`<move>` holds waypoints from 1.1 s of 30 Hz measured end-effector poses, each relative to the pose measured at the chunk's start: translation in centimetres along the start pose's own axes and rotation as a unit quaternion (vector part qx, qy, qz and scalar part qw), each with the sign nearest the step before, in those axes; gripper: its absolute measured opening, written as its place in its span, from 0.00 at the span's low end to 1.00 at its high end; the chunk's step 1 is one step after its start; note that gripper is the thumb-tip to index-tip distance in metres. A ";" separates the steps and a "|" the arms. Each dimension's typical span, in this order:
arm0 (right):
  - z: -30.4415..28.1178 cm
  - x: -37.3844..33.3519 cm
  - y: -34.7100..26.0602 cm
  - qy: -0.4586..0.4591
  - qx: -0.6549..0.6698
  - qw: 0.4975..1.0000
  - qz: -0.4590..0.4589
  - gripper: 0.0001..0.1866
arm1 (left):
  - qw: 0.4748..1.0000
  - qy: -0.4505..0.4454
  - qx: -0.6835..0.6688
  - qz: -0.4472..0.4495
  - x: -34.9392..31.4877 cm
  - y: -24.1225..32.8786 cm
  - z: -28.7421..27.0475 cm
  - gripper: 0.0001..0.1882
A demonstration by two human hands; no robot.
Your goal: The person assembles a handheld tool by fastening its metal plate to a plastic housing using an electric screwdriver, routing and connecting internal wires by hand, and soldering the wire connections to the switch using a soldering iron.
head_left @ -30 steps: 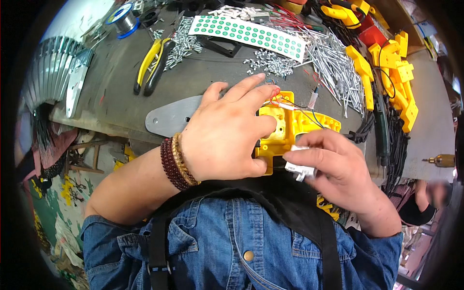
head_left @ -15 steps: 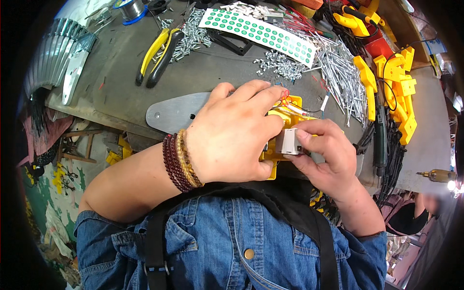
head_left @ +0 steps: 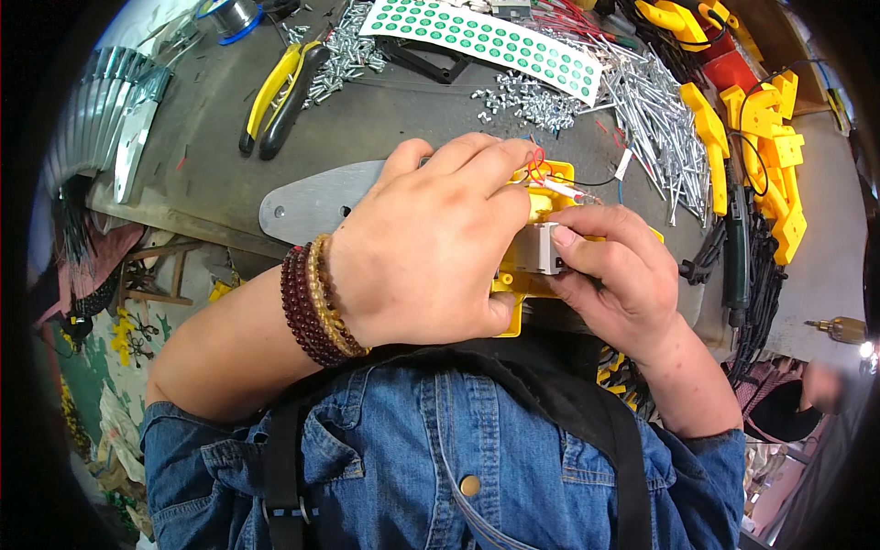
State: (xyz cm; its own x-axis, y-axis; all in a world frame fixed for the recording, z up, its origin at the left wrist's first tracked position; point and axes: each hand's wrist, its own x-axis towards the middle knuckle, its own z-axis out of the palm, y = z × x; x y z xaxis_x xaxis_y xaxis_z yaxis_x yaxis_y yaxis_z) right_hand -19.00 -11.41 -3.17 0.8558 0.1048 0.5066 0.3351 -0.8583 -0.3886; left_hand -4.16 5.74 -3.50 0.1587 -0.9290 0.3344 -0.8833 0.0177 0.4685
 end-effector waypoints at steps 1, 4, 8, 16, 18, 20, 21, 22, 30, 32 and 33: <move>0.1 0.0 0.0 0.001 0.002 1.000 0.002 0.19 | 1.000 0.006 -0.005 0.003 0.0 0.0 0.0 0.32; 0.4 0.0 -0.1 0.014 0.002 1.000 -0.007 0.20 | 1.000 -0.006 -0.005 -0.005 0.0 0.3 -0.2 0.32; 0.9 0.0 0.2 0.042 0.003 0.998 -0.041 0.21 | 0.999 -0.026 0.020 -0.002 0.2 0.3 -0.4 0.31; 1.5 0.3 0.4 0.070 -0.028 0.994 -0.084 0.14 | 0.997 -0.058 0.037 -0.025 0.7 0.9 -0.6 0.34; 1.3 0.3 0.2 0.063 -0.025 0.995 -0.075 0.13 | 0.998 -0.054 0.038 -0.018 0.4 0.8 -0.5 0.34; 0.8 0.4 0.2 0.056 -0.023 0.996 -0.068 0.12 | 0.998 -0.047 0.040 -0.011 0.4 0.7 -0.5 0.35; 0.5 0.5 0.1 0.041 -0.024 0.997 -0.059 0.12 | 0.998 -0.042 0.042 -0.007 0.4 0.7 -0.5 0.35; 0.2 0.6 0.0 0.026 -0.024 0.998 -0.049 0.12 | 0.998 -0.039 0.044 -0.004 0.3 0.7 -0.5 0.34; -0.7 1.4 0.0 -0.060 -0.018 0.998 -0.023 0.19 | 0.998 -0.065 0.012 -0.005 0.2 0.3 -0.9 0.33; -0.7 1.3 -0.1 -0.057 -0.011 0.998 -0.008 0.19 | 0.998 -0.067 0.003 0.002 0.2 0.1 -1.0 0.33; -0.7 1.2 0.0 -0.059 -0.010 0.998 -0.007 0.19 | 0.998 -0.070 -0.009 0.005 0.2 0.0 -1.0 0.33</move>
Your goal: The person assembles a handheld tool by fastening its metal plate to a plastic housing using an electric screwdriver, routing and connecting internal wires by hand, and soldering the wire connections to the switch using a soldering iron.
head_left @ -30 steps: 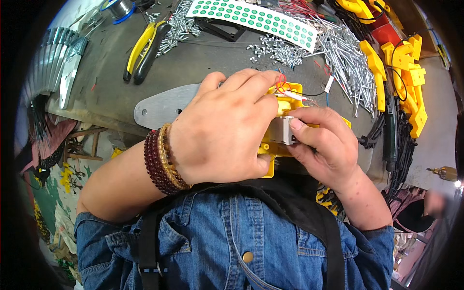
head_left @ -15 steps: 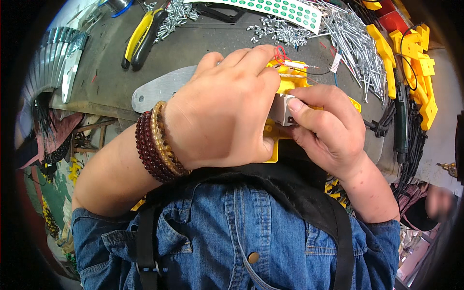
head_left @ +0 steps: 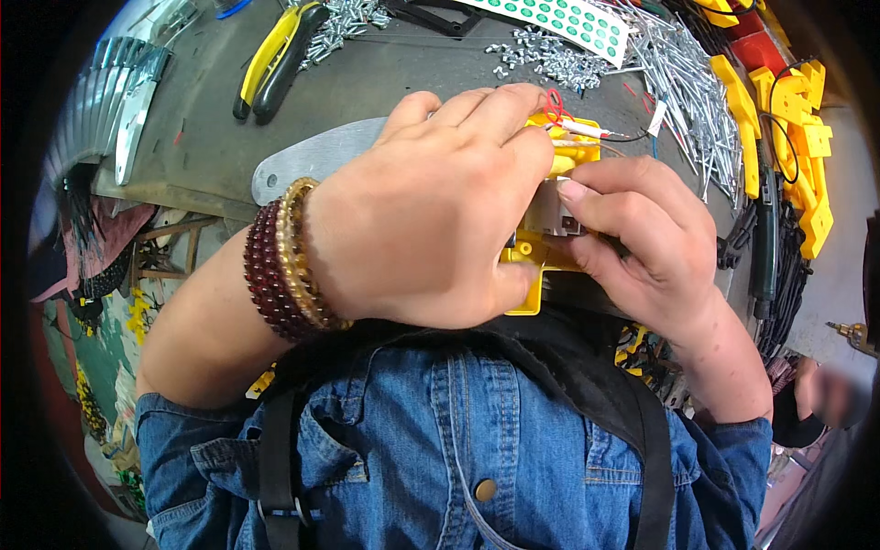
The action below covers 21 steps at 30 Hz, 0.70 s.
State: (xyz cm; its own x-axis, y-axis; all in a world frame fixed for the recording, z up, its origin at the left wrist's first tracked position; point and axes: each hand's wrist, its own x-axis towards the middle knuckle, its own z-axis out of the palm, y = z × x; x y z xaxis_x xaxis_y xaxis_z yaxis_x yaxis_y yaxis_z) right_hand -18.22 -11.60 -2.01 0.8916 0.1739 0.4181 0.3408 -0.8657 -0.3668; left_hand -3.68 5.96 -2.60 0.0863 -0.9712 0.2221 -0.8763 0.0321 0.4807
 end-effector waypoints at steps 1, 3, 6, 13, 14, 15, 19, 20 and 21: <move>0.0 0.0 0.1 0.001 0.001 1.000 -0.004 0.20 | 1.000 -0.004 -0.011 0.004 0.0 0.0 -0.1 0.32; 0.1 -0.1 0.1 0.003 0.004 1.000 -0.005 0.21 | 1.000 -0.013 -0.009 -0.010 0.1 0.3 -0.2 0.32; 0.2 -0.1 0.3 0.006 0.018 1.000 0.001 0.21 | 1.000 -0.020 -0.015 -0.017 0.2 0.0 -0.1 0.31; 0.0 0.0 0.3 0.001 0.029 1.000 -0.002 0.21 | 0.998 -0.016 -0.016 -0.057 0.8 0.5 0.3 0.27; 0.0 0.1 0.3 -0.001 0.017 1.000 -0.005 0.20 | 0.998 -0.018 -0.016 -0.058 0.8 0.5 0.4 0.27; -0.2 0.2 0.2 -0.001 0.018 1.000 -0.004 0.20 | 0.998 -0.004 -0.015 -0.059 0.9 0.4 0.6 0.27; -0.6 0.7 0.4 -0.019 0.028 0.999 0.039 0.17 | 0.998 0.022 -0.016 -0.051 1.0 0.2 0.5 0.27; -0.8 0.9 0.6 -0.027 0.022 0.998 0.044 0.16 | 0.998 0.025 -0.013 -0.049 1.0 0.2 0.4 0.27; -0.7 0.8 0.4 -0.020 0.032 0.999 0.025 0.16 | 0.999 0.020 -0.017 -0.045 0.9 0.1 0.3 0.27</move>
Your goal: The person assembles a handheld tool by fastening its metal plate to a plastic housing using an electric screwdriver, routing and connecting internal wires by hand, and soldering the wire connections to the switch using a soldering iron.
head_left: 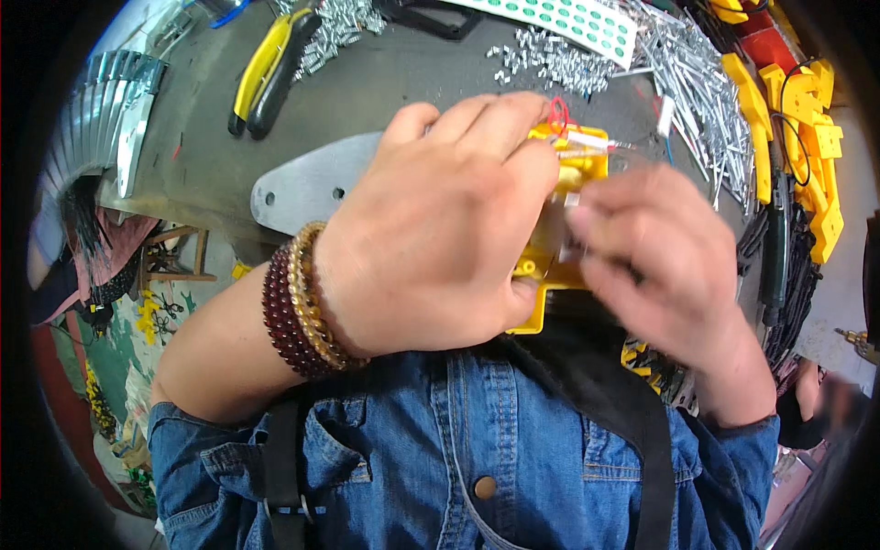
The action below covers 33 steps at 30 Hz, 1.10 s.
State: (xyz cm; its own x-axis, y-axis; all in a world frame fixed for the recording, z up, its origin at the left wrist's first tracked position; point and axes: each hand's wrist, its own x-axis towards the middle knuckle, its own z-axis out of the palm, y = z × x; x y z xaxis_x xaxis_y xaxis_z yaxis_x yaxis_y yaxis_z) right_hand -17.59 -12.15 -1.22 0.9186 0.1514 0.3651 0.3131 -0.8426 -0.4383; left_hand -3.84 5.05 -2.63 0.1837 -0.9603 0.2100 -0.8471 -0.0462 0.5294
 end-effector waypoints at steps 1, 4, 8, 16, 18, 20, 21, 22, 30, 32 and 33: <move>0.1 -0.2 -0.3 0.007 0.007 1.000 -0.023 0.15 | 1.000 -0.002 -0.002 0.005 -0.1 0.0 -0.1 0.27; 0.6 -0.9 0.1 0.024 -0.009 1.000 -0.003 0.16 | 0.998 0.048 0.005 0.036 -0.2 0.0 0.5 0.27; -1.1 -1.8 -2.0 0.027 -0.032 0.999 0.016 0.22 | 0.998 0.030 -0.010 0.046 -0.4 -0.2 -0.1 0.27; -8.3 -10.4 1.6 -0.037 -0.142 0.961 0.234 0.24 | 0.991 -0.016 -0.093 0.090 0.4 -1.3 -2.7 0.24; -8.3 -10.6 2.7 -0.045 -0.074 0.971 0.225 0.20 | 0.990 0.033 -0.092 0.100 2.6 -2.5 -3.7 0.20; -7.9 -9.7 3.0 -0.020 -0.102 0.966 0.236 0.19 | 0.996 0.087 -0.012 0.027 5.7 -3.7 -3.4 0.15; -8.0 -9.4 2.9 -0.032 -0.119 0.961 0.249 0.20 | 0.995 0.094 0.033 -0.017 7.0 -3.6 -3.4 0.14; -7.8 -9.2 3.0 -0.032 -0.118 0.961 0.246 0.20 | 0.995 0.096 0.034 -0.019 7.9 -4.0 -2.9 0.14; -11.1 -5.6 9.6 0.201 0.034 0.914 0.352 0.16 | 0.970 0.226 -0.090 0.001 3.7 -3.0 -4.6 0.03; -11.7 -1.2 13.4 0.357 0.210 0.854 0.316 0.21 | 0.960 0.244 -0.137 0.009 1.9 -2.3 -4.3 0.02; -11.9 0.8 16.0 0.342 0.201 0.868 0.300 0.21 | 0.968 0.217 -0.123 0.029 0.8 -1.7 -4.2 0.03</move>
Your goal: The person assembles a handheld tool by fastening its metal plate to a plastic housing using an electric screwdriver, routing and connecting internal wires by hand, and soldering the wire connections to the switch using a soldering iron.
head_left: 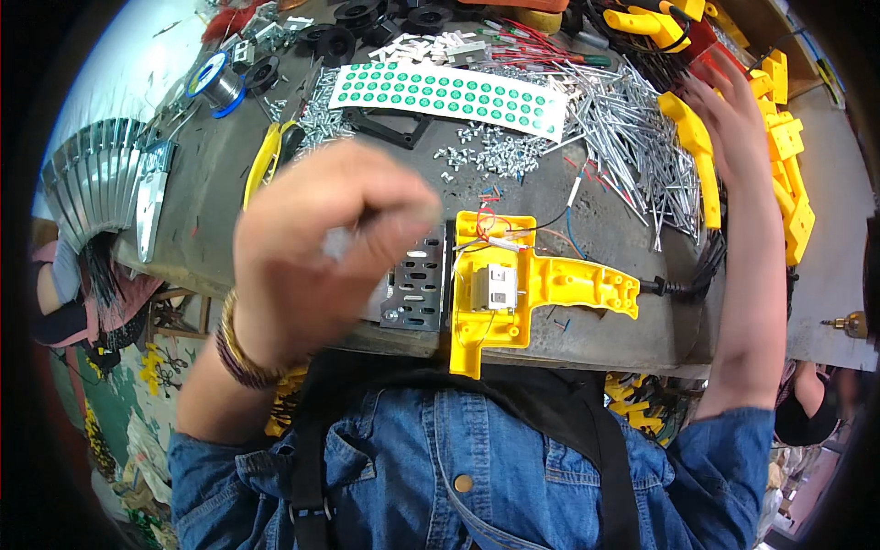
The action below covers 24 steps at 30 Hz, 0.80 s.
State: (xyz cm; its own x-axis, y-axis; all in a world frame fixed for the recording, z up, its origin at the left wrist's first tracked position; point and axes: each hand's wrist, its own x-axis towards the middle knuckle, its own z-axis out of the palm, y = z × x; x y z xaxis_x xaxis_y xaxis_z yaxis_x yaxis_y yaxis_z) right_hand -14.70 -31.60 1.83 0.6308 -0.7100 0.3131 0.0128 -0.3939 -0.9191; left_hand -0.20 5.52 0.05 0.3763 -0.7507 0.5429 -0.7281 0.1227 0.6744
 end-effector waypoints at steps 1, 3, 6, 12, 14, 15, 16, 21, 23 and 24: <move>0.9 2.6 1.0 -0.017 -0.012 1.000 -0.018 0.21 | 0.999 -0.030 0.008 0.020 -0.9 0.7 -0.1 0.04; 2.4 7.2 4.1 -0.058 0.038 0.995 -0.068 0.24 | 0.998 -0.062 -0.009 -0.015 -1.3 0.9 0.9 0.07; 2.8 9.6 3.9 -0.074 0.056 0.989 -0.111 0.21 | 0.996 -0.075 -0.015 -0.054 -2.5 2.1 0.5 0.08; -1.0 -1.8 -3.9 0.071 0.197 0.957 -0.201 0.12 | 0.998 -0.052 -0.034 -0.033 -2.4 1.4 1.4 0.08; -2.8 -4.9 -1.7 -0.048 0.312 0.948 -0.050 0.13 | 0.996 -0.058 -0.015 -0.061 -2.9 1.1 1.6 0.07; -3.4 -6.5 -1.2 -0.128 0.352 0.927 0.021 0.13 | 0.994 -0.075 -0.021 -0.073 -2.8 0.8 1.5 0.07; -0.8 -8.3 -1.8 0.056 0.301 0.945 0.117 0.16 | 0.994 -0.076 -0.022 -0.076 -2.8 0.6 1.6 0.07; 0.9 -11.3 -0.5 0.007 0.340 0.896 0.285 0.19 | 0.997 -0.040 -0.031 -0.057 -2.4 0.5 2.5 0.07; 0.1 -11.4 0.0 -0.013 0.367 0.891 0.268 0.19 | 0.997 -0.041 -0.024 -0.063 -2.4 0.6 2.4 0.07; -0.1 -11.4 0.1 -0.032 0.393 0.885 0.249 0.19 | 0.997 -0.043 -0.016 -0.066 -2.4 0.7 2.3 0.07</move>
State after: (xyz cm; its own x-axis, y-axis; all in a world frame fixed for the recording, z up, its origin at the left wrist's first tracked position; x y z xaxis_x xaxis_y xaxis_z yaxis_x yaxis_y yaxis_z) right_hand -21.94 -23.63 -1.82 0.7525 -0.6365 -0.1692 0.2396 0.5039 -0.8298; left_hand -2.95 5.90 -1.96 0.4160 -0.8147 0.4040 -0.6557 0.0390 0.7540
